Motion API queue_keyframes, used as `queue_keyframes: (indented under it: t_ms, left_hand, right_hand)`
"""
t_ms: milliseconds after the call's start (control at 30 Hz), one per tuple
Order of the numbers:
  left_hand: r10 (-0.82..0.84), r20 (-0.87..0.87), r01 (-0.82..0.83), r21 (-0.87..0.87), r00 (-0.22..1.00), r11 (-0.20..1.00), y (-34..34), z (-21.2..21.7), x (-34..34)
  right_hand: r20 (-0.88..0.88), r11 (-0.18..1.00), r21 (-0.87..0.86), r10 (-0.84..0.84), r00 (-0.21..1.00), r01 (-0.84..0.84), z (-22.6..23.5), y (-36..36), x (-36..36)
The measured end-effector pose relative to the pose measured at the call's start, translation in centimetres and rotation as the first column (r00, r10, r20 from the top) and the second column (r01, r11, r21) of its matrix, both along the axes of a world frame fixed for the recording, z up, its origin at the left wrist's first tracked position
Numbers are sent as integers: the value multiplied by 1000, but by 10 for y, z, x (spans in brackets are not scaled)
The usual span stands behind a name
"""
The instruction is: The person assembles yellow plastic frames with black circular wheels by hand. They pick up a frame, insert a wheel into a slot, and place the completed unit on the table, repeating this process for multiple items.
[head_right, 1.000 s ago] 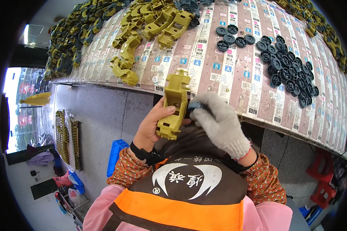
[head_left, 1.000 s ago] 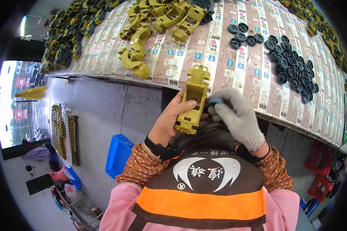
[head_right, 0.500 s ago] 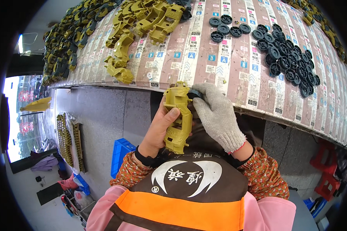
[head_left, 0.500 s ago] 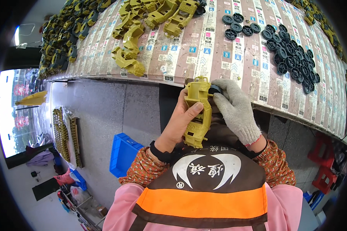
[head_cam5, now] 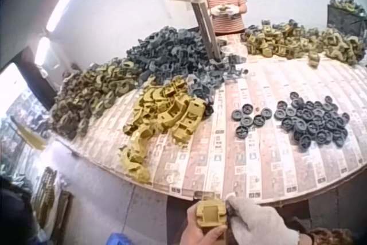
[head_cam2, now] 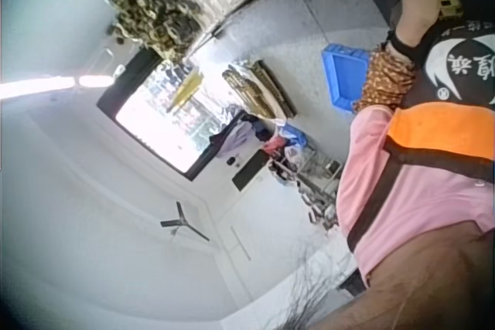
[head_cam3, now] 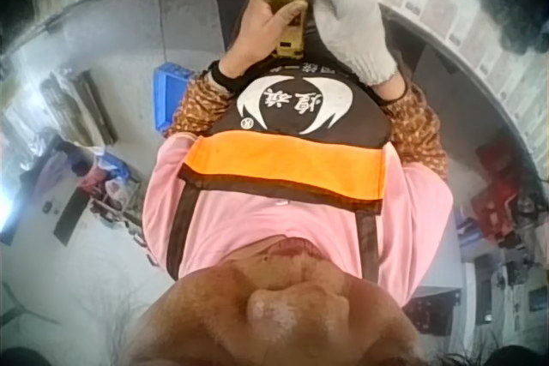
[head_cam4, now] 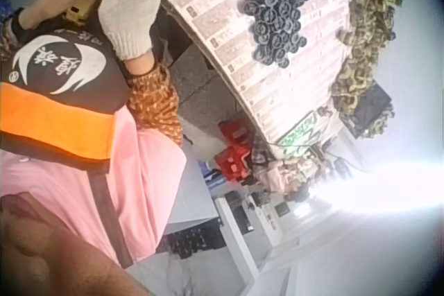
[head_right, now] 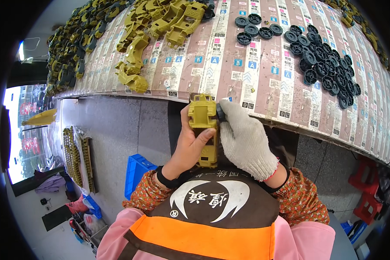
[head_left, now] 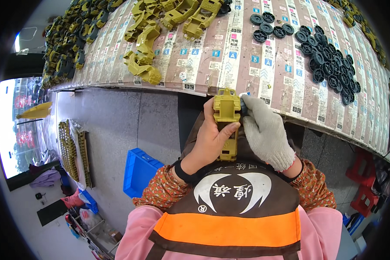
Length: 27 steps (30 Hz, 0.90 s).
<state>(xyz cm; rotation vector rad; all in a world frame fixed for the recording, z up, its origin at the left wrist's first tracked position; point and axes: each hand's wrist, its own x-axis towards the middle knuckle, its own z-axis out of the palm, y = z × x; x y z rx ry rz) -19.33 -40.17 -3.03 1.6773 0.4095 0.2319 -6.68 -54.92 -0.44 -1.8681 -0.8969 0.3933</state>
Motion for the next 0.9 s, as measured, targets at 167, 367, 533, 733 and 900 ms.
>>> queue_keyframes:
  t_ms: [167, 367, 533, 733, 900]
  left_hand:
    - [-43, 5, 43, 98, 999, 994, -3, -2, -1]
    - [-50, -75, 69, 281, 996, 957, -10, 5, -1]
    - [-91, -78, 111, 314, 993, 943, -3, 8, 3]
    - [-28, 39, 34, -173, 999, 984, 14, 1, 17]
    - [171, -26, -157, -542, 985, 825, 27, 26, 19]
  right_hand:
    - [82, 999, -30, 37, 996, -35, 3, -5, 3]
    - [-8, 997, -76, 28, 1000, -28, 10, -4, 4]
    - [-30, 987, -138, 79, 996, -82, 16, -2, 18]
    - [1, 950, -236, 213, 977, -207, 46, 27, 79]
    - [622, 920, -342, 69, 780, 191, 36, 68, 168]
